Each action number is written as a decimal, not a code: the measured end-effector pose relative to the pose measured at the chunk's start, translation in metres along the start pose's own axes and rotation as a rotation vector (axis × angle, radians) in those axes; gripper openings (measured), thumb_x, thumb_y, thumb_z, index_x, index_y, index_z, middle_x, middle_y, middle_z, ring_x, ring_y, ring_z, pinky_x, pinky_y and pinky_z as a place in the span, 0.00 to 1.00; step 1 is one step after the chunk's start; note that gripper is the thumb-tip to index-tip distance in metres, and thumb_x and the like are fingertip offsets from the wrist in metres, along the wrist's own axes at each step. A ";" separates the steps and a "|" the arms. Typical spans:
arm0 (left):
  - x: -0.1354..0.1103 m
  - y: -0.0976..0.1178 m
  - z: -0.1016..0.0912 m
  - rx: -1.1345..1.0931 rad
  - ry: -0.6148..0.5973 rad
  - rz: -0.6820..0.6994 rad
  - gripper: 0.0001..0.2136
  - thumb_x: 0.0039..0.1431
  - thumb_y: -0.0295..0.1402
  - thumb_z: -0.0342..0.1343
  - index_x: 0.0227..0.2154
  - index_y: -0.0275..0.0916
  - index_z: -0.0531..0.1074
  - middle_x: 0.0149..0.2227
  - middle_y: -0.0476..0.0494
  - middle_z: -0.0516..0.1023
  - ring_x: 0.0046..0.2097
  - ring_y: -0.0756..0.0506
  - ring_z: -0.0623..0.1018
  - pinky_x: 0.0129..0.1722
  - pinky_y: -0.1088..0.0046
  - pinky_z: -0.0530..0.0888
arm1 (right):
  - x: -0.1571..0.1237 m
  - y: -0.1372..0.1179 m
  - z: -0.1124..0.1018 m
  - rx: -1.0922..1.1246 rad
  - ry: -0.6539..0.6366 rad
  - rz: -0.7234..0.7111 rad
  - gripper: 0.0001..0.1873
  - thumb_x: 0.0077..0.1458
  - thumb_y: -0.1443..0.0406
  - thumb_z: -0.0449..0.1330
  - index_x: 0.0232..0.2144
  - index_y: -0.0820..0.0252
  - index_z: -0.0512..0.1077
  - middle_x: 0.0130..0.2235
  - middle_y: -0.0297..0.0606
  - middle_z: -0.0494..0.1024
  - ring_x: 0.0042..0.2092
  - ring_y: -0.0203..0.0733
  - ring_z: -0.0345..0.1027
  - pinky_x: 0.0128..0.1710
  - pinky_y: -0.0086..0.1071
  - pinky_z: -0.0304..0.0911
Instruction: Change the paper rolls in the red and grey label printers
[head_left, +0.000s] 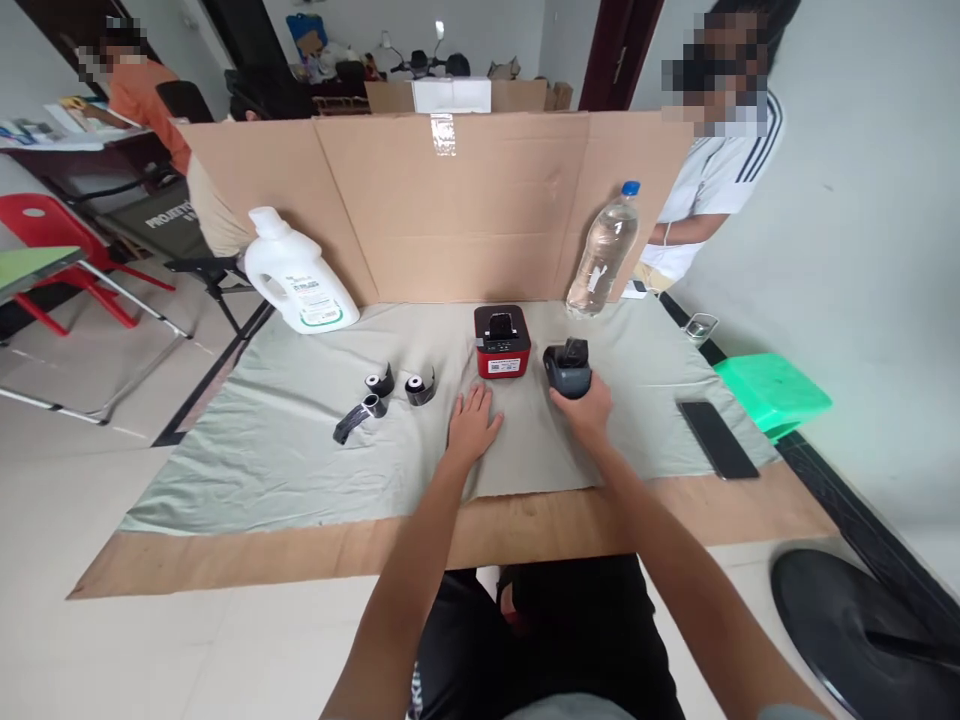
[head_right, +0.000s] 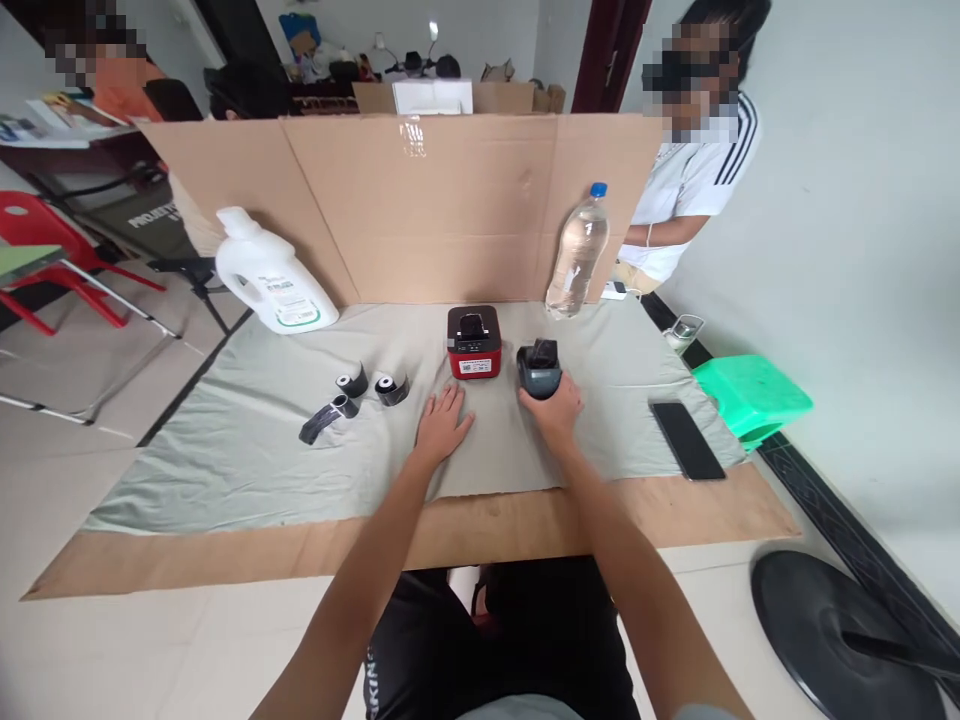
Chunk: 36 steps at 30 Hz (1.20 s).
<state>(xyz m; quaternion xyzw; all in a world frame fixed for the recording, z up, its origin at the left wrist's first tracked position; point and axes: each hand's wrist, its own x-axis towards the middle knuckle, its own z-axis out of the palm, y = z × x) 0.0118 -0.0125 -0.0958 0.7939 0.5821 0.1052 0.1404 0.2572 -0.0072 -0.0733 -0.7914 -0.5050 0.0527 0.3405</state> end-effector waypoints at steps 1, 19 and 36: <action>0.000 0.000 0.001 0.005 0.006 0.003 0.32 0.72 0.45 0.40 0.75 0.39 0.53 0.77 0.38 0.50 0.78 0.39 0.51 0.77 0.51 0.48 | -0.018 0.004 -0.007 0.020 0.007 -0.006 0.48 0.46 0.46 0.68 0.63 0.65 0.63 0.60 0.57 0.75 0.61 0.65 0.66 0.61 0.56 0.58; -0.023 0.010 0.002 0.086 -0.023 -0.008 0.31 0.74 0.46 0.37 0.76 0.45 0.50 0.79 0.45 0.45 0.79 0.39 0.47 0.77 0.47 0.43 | -0.097 0.004 -0.017 0.036 -0.104 -0.026 0.51 0.48 0.47 0.68 0.67 0.68 0.60 0.63 0.62 0.72 0.64 0.68 0.61 0.62 0.58 0.55; -0.030 0.084 0.021 -0.021 0.147 -0.018 0.30 0.70 0.31 0.44 0.74 0.38 0.55 0.66 0.33 0.68 0.65 0.35 0.68 0.70 0.56 0.59 | -0.098 -0.001 -0.010 -0.058 -0.093 -0.081 0.55 0.50 0.47 0.69 0.69 0.74 0.57 0.60 0.66 0.72 0.61 0.69 0.61 0.61 0.56 0.54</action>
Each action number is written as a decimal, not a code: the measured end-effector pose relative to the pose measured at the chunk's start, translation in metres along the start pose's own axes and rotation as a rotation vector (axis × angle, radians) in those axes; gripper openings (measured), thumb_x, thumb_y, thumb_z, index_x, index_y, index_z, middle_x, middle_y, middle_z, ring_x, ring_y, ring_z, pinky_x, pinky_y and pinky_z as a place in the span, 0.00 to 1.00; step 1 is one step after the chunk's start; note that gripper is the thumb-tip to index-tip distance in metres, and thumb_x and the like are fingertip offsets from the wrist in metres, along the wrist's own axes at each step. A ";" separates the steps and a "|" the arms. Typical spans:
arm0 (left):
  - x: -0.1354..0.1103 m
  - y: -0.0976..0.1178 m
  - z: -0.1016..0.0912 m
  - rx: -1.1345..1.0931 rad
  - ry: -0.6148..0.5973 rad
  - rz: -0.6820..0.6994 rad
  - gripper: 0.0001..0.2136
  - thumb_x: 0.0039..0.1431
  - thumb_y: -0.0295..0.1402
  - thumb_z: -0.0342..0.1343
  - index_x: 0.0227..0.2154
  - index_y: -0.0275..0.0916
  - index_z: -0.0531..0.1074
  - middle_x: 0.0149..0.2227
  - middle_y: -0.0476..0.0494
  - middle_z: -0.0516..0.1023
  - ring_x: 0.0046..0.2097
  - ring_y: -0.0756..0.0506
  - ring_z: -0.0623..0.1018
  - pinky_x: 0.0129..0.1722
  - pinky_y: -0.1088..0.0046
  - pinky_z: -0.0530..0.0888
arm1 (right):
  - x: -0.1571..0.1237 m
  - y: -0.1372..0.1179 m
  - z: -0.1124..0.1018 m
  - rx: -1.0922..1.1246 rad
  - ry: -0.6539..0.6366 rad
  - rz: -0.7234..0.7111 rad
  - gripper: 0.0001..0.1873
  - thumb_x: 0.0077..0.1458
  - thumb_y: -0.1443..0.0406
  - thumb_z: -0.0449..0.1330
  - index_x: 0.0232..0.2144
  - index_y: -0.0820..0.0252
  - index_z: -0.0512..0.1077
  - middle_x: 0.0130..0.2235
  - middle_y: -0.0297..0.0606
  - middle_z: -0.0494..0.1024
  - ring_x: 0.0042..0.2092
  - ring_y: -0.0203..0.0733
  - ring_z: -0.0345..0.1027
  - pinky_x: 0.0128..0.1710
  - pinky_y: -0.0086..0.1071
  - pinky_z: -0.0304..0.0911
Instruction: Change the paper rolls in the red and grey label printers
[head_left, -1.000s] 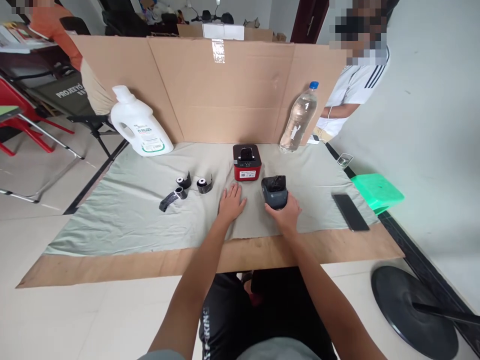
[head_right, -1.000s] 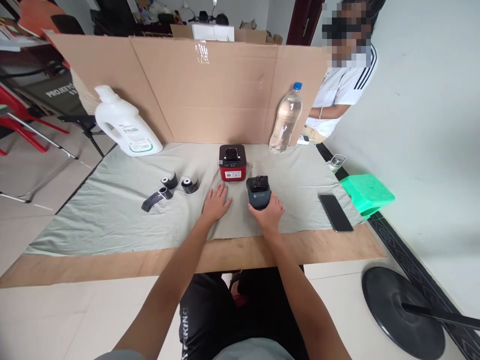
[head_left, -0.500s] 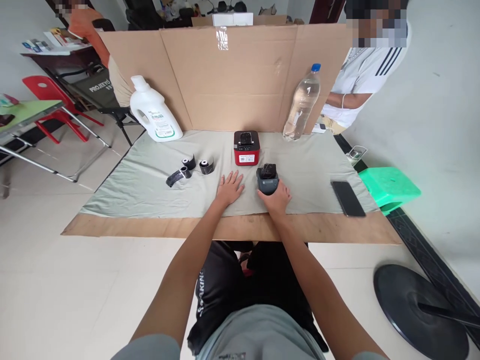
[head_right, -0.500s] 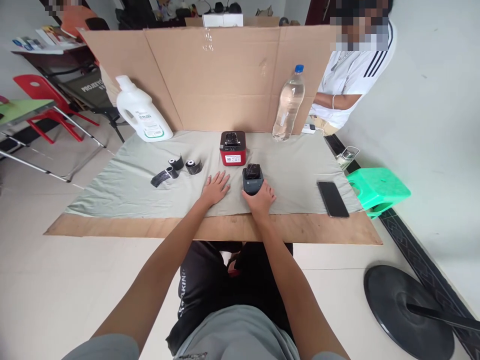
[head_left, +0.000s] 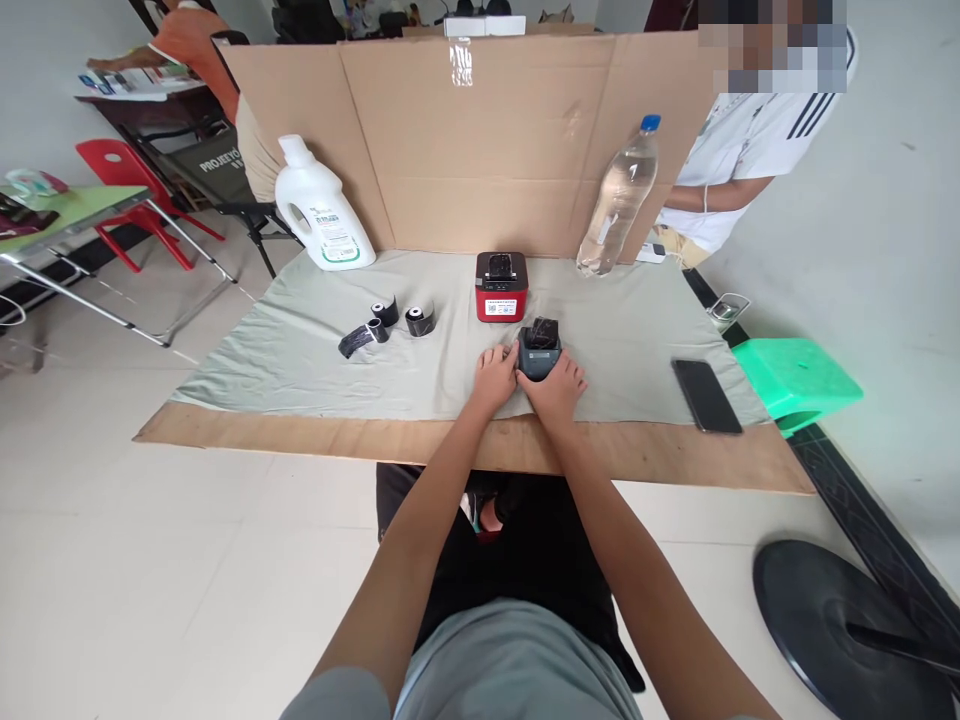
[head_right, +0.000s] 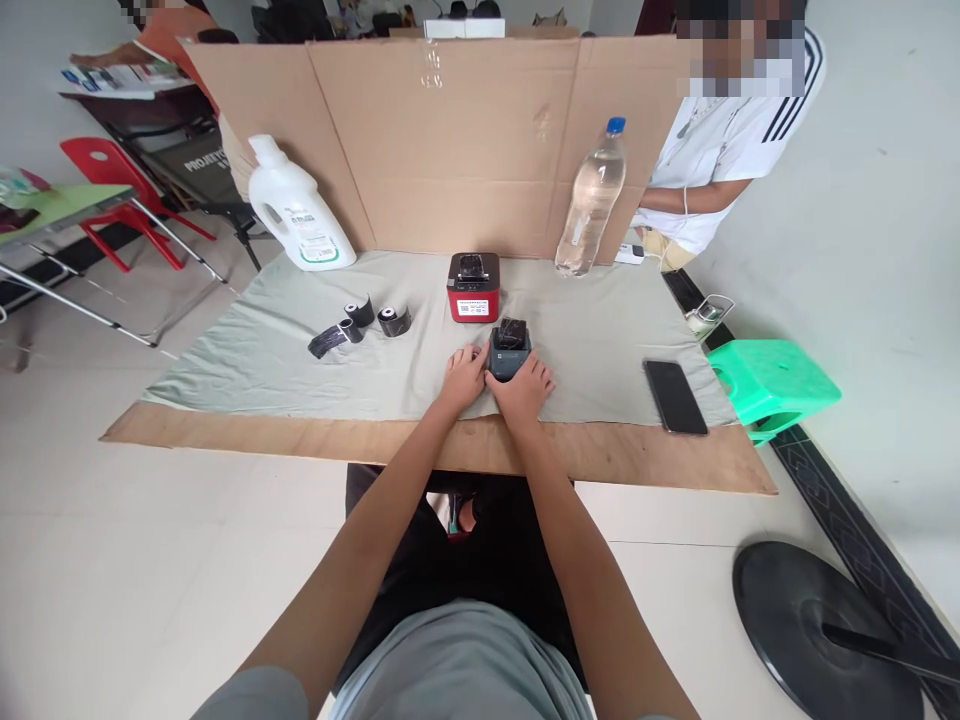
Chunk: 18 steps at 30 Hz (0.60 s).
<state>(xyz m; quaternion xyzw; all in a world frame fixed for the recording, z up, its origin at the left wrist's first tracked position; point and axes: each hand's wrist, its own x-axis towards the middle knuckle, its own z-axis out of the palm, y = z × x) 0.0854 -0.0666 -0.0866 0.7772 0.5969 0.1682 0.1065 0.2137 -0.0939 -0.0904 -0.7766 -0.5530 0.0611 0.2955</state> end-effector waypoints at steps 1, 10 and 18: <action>-0.002 0.001 0.003 0.002 0.001 -0.005 0.30 0.70 0.30 0.44 0.74 0.40 0.56 0.65 0.34 0.69 0.64 0.35 0.68 0.69 0.56 0.61 | 0.000 0.000 0.000 -0.002 -0.004 0.000 0.56 0.49 0.47 0.69 0.69 0.74 0.57 0.61 0.65 0.72 0.62 0.69 0.61 0.61 0.56 0.55; 0.001 -0.003 0.005 0.113 -0.015 -0.033 0.27 0.72 0.30 0.46 0.72 0.45 0.60 0.61 0.36 0.73 0.61 0.36 0.69 0.63 0.57 0.65 | 0.003 -0.001 0.000 0.005 -0.028 -0.006 0.55 0.48 0.48 0.69 0.69 0.72 0.56 0.61 0.63 0.71 0.61 0.66 0.61 0.60 0.54 0.55; 0.004 -0.005 0.006 0.185 -0.006 0.028 0.27 0.71 0.32 0.49 0.71 0.41 0.61 0.60 0.33 0.73 0.61 0.34 0.69 0.61 0.54 0.66 | 0.003 -0.003 -0.002 0.002 -0.035 0.001 0.56 0.49 0.49 0.69 0.69 0.74 0.55 0.62 0.63 0.71 0.61 0.66 0.61 0.61 0.54 0.56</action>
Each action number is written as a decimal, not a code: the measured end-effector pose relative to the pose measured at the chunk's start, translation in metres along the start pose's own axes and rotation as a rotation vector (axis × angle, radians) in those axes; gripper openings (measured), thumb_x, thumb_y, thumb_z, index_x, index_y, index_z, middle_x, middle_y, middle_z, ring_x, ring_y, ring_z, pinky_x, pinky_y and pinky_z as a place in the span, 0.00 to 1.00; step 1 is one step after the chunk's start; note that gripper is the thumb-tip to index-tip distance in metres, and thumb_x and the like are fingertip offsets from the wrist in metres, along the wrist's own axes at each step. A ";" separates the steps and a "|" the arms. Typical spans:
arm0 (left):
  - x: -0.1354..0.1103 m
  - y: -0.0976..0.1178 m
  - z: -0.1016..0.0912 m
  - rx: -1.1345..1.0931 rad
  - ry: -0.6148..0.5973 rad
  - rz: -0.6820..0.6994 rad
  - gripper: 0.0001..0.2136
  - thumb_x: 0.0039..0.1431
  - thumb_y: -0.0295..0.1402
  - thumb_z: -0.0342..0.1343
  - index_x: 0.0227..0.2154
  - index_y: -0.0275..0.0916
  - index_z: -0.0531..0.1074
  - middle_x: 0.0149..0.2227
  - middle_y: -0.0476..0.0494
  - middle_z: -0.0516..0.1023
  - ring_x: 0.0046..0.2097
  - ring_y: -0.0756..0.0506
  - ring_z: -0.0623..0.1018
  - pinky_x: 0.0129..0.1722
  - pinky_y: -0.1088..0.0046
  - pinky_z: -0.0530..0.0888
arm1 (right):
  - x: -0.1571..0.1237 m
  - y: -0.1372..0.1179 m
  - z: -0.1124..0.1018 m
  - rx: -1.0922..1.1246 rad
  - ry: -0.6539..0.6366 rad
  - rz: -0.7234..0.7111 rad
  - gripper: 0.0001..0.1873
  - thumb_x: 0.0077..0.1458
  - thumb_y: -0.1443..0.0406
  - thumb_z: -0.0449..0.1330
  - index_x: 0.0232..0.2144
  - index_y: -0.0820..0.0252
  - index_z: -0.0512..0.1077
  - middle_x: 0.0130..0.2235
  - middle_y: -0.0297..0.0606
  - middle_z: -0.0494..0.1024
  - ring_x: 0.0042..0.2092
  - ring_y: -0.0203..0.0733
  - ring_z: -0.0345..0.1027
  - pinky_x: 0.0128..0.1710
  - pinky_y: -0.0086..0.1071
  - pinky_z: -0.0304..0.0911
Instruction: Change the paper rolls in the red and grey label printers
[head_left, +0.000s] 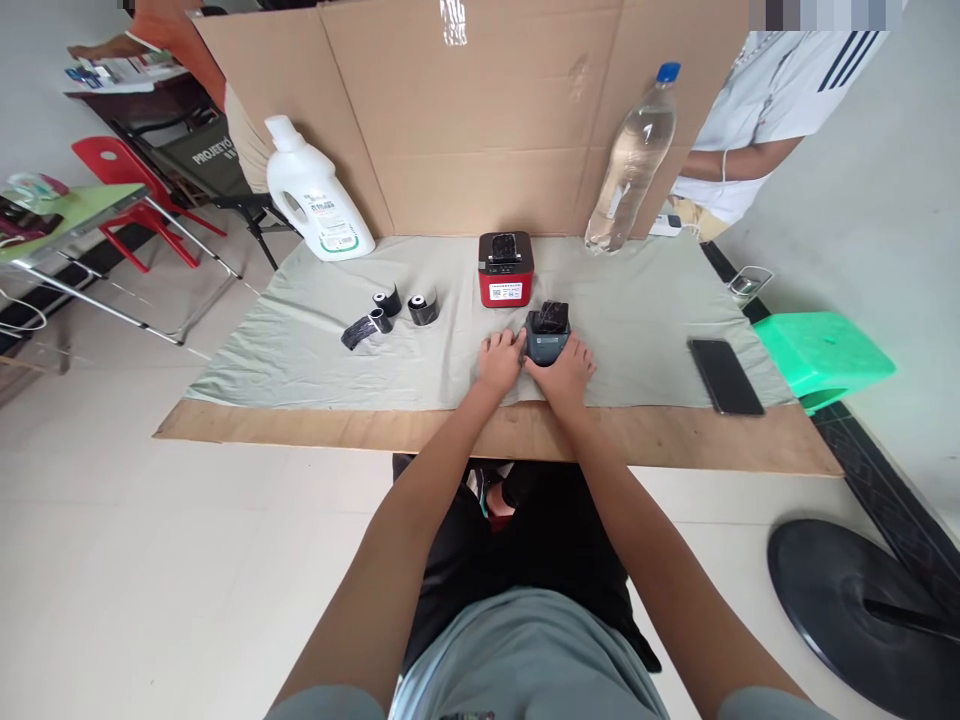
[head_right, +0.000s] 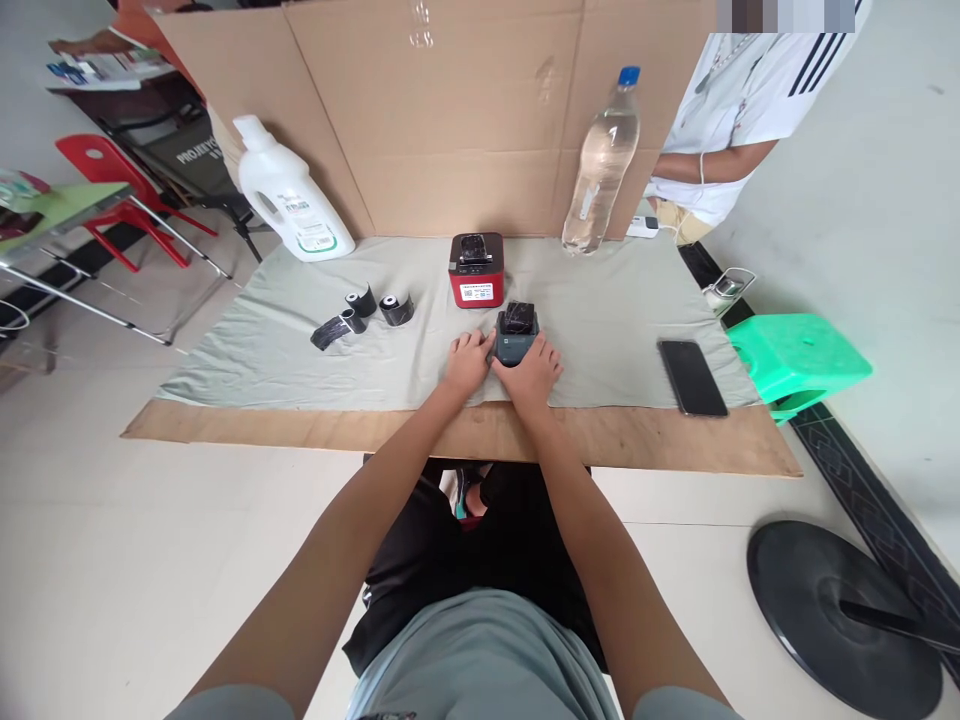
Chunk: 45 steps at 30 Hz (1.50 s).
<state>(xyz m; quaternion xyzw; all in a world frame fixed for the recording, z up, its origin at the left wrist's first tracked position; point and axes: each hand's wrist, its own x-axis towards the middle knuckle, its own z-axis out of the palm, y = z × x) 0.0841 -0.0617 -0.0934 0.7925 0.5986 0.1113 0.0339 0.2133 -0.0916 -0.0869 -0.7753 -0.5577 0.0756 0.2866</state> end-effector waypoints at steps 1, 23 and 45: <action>0.000 0.000 0.001 -0.005 0.004 0.004 0.27 0.71 0.32 0.49 0.71 0.42 0.61 0.60 0.33 0.73 0.61 0.33 0.69 0.60 0.53 0.66 | 0.000 0.000 0.000 0.000 0.002 0.001 0.56 0.49 0.49 0.69 0.69 0.74 0.56 0.62 0.62 0.71 0.61 0.66 0.61 0.61 0.54 0.56; 0.012 -0.010 0.006 -0.448 0.117 0.017 0.37 0.61 0.20 0.44 0.73 0.48 0.59 0.58 0.37 0.70 0.59 0.38 0.71 0.60 0.58 0.68 | 0.001 0.007 0.008 -0.002 0.026 -0.027 0.56 0.46 0.47 0.68 0.69 0.70 0.56 0.61 0.62 0.71 0.61 0.67 0.61 0.60 0.56 0.57; 0.040 0.002 0.003 -0.631 0.280 -0.069 0.17 0.71 0.34 0.50 0.56 0.40 0.77 0.51 0.38 0.73 0.53 0.41 0.77 0.56 0.63 0.76 | -0.004 0.009 0.007 -0.007 0.039 -0.025 0.55 0.46 0.46 0.69 0.68 0.68 0.57 0.59 0.58 0.72 0.59 0.65 0.62 0.60 0.54 0.57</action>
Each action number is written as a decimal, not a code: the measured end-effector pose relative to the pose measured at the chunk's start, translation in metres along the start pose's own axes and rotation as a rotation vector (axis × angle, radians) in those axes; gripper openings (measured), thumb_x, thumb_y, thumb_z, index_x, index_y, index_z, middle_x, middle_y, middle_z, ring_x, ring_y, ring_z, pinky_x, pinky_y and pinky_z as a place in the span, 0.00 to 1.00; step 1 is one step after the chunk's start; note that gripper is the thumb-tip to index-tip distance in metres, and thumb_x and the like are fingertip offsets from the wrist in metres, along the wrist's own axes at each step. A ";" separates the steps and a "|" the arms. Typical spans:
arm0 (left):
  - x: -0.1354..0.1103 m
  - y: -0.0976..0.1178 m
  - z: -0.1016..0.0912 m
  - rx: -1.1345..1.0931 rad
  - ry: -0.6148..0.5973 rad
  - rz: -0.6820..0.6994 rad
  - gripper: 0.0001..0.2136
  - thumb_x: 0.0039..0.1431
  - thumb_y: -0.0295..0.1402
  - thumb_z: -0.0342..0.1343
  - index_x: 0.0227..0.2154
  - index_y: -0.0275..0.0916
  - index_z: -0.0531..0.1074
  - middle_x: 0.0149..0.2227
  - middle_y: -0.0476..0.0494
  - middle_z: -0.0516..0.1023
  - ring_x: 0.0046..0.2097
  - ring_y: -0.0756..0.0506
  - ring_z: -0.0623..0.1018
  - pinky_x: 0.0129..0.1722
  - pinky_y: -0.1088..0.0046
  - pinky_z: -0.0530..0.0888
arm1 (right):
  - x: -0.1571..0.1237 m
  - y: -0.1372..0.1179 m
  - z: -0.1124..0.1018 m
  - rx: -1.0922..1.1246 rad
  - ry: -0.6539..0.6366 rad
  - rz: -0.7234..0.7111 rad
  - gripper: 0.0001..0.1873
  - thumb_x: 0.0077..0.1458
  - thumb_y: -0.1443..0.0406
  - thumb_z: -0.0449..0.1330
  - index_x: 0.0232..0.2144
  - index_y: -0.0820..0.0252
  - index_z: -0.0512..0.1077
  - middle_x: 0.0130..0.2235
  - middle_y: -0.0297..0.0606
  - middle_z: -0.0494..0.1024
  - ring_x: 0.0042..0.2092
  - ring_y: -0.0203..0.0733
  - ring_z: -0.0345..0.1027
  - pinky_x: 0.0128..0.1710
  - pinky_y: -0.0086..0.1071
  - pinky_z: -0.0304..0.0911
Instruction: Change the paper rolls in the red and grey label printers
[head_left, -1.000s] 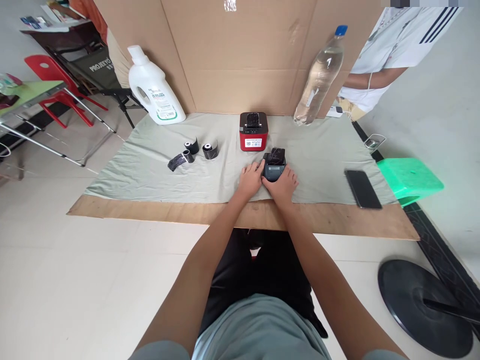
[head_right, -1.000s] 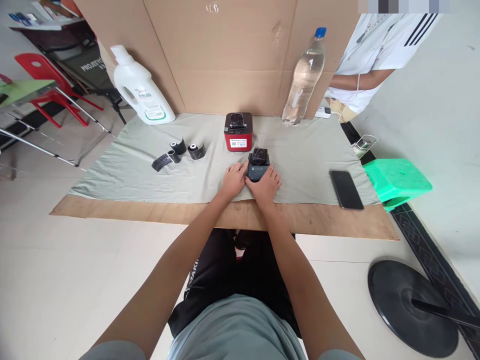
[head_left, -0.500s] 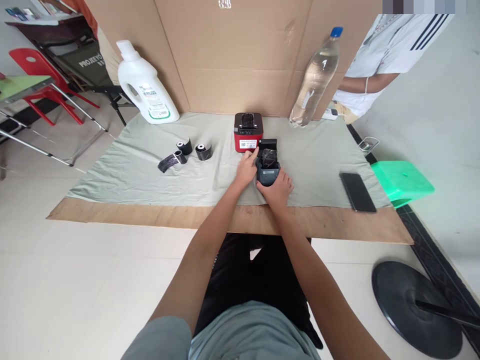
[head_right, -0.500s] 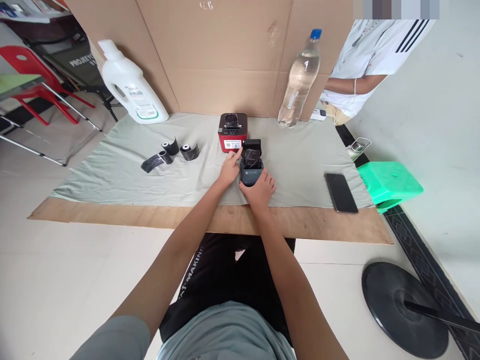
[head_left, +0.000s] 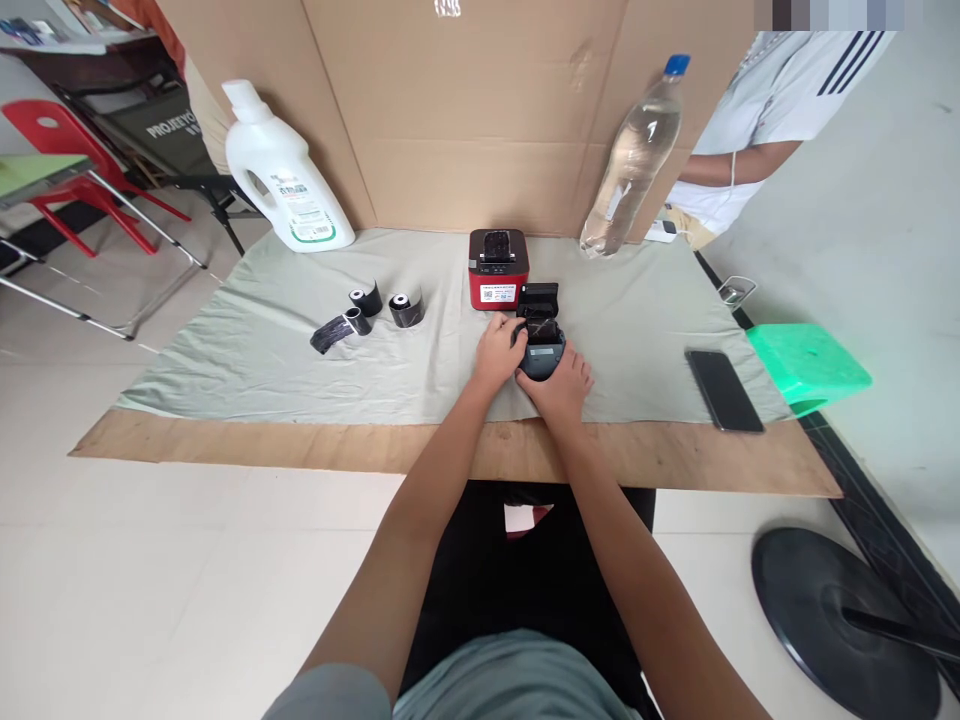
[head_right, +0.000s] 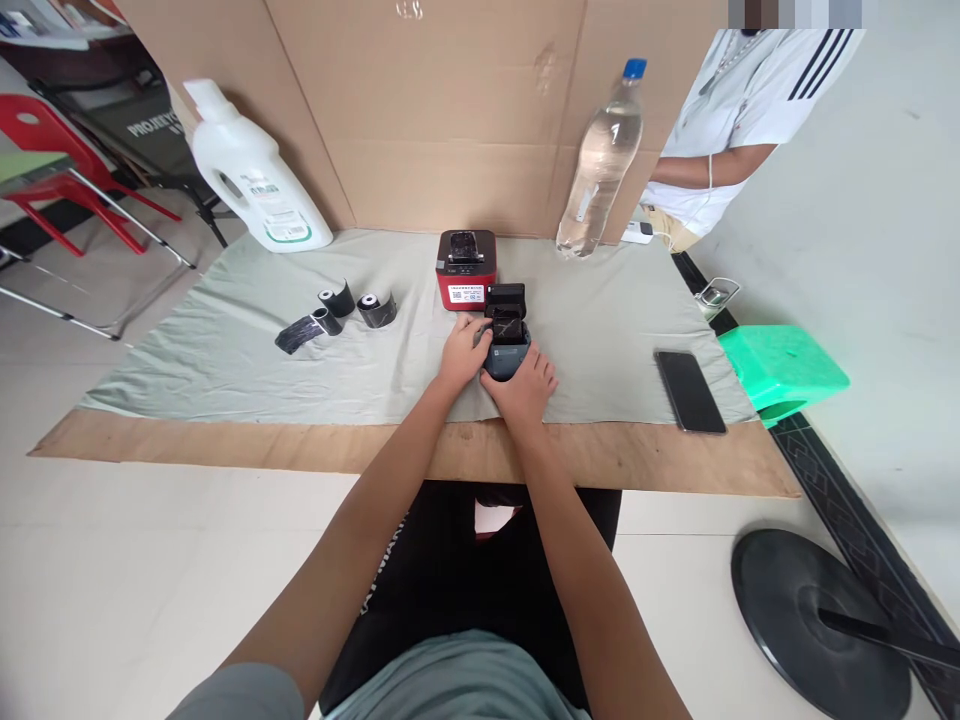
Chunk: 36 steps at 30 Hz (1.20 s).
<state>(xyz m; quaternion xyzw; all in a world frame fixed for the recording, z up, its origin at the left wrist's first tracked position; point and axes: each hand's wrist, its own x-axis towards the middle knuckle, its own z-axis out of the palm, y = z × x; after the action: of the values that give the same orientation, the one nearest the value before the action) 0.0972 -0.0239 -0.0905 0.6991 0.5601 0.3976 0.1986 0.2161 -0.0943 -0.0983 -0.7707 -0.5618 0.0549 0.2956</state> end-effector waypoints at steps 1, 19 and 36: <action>0.000 0.001 0.001 -0.006 -0.001 -0.007 0.16 0.71 0.34 0.51 0.55 0.40 0.77 0.51 0.38 0.73 0.53 0.41 0.77 0.56 0.63 0.76 | 0.000 0.000 0.000 0.001 -0.001 0.002 0.55 0.46 0.46 0.69 0.68 0.68 0.58 0.59 0.58 0.72 0.59 0.65 0.62 0.60 0.54 0.57; 0.008 -0.006 0.007 -0.205 -0.041 0.298 0.13 0.64 0.23 0.51 0.30 0.41 0.80 0.44 0.43 0.72 0.48 0.45 0.76 0.53 0.66 0.76 | 0.004 0.003 0.001 0.015 0.003 -0.019 0.52 0.46 0.46 0.68 0.66 0.67 0.59 0.57 0.58 0.72 0.58 0.67 0.63 0.59 0.56 0.57; 0.005 -0.002 0.004 -0.204 -0.080 0.349 0.14 0.62 0.20 0.52 0.27 0.41 0.79 0.45 0.43 0.74 0.51 0.44 0.75 0.57 0.64 0.74 | 0.005 0.003 -0.002 0.109 0.067 -0.024 0.47 0.48 0.47 0.65 0.65 0.63 0.59 0.61 0.59 0.68 0.61 0.66 0.62 0.58 0.57 0.59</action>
<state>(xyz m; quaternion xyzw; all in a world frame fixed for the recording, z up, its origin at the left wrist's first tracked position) 0.0992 -0.0176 -0.0931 0.7770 0.3793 0.4525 0.2185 0.2213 -0.0908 -0.0967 -0.7481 -0.5568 0.0562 0.3566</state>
